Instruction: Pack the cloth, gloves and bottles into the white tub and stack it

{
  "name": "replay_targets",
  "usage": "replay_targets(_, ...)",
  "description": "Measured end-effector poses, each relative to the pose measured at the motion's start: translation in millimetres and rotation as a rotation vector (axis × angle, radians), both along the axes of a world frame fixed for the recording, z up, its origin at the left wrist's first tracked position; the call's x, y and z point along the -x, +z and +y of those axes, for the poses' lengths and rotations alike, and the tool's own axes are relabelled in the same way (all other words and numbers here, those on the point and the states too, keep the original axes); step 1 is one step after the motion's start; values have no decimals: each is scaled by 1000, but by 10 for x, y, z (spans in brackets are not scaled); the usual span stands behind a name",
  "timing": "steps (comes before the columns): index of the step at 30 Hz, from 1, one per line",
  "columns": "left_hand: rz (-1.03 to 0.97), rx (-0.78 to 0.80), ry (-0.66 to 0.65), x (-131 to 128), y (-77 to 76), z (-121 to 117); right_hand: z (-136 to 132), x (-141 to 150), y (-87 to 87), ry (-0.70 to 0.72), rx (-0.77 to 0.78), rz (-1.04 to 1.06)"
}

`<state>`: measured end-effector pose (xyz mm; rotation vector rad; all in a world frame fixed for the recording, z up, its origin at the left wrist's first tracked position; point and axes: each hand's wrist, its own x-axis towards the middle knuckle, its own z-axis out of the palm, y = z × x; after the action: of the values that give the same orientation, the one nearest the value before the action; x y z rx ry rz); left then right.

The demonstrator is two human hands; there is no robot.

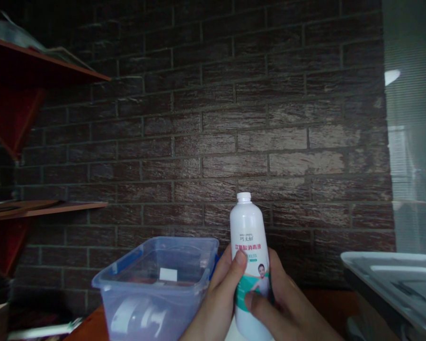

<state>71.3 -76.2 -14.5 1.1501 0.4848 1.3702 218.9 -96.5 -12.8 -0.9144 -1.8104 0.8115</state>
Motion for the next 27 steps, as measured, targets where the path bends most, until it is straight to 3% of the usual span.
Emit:
replay_targets(9,37,-24,-23,84,-85,106,-48,77,70,-15,-5,14)
replay_targets(18,-39,-93,65,91,95,51,-28,249,10,-106,109,228)
replay_targets(22,-52,-112,6,89,155,22,91,213,-63,-55,26,321)
replay_targets(27,1,-103,-51,139,106,32,185,201,-83,5,-37,366)
